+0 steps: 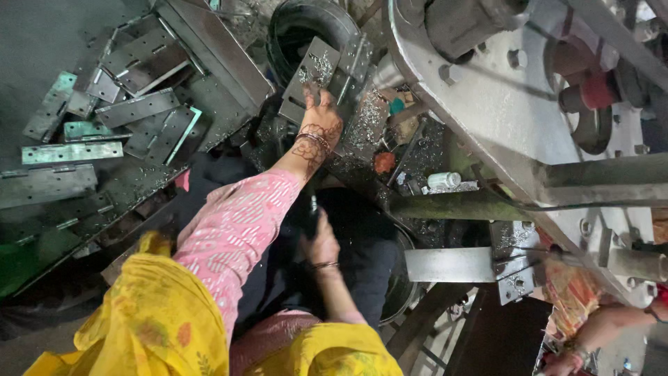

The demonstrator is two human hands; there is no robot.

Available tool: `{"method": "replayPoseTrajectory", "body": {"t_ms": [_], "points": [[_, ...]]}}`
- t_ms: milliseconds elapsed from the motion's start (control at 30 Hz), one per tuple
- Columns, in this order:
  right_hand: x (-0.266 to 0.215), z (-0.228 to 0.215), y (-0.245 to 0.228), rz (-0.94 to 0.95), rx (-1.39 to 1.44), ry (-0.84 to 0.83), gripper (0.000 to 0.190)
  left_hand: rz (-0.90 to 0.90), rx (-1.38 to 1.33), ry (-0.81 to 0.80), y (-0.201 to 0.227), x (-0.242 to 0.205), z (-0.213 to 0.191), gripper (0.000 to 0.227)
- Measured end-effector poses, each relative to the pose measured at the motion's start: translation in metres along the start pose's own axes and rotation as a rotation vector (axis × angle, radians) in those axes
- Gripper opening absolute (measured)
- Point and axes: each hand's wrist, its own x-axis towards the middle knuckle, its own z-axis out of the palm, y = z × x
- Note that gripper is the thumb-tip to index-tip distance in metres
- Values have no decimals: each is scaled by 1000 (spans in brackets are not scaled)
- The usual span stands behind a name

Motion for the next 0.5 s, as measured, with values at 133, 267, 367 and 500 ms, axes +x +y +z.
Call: {"method": "replayPoseTrajectory", "body": {"t_ms": [133,267,367,500], "points": [[-1,18,-13,-23,92,47,91,-37,-53,123,-7,1,24,43],[-4,-11,-16,-96,204,55,92,-33,-48,259,0,1,37,46],[1,-51,-24,-25,79,-55,88,-9,-75,126,-5,10,36,44],[14,-83,-28,-4,-4,-128,80,-23,-117,178,-6,27,38,45]]}}
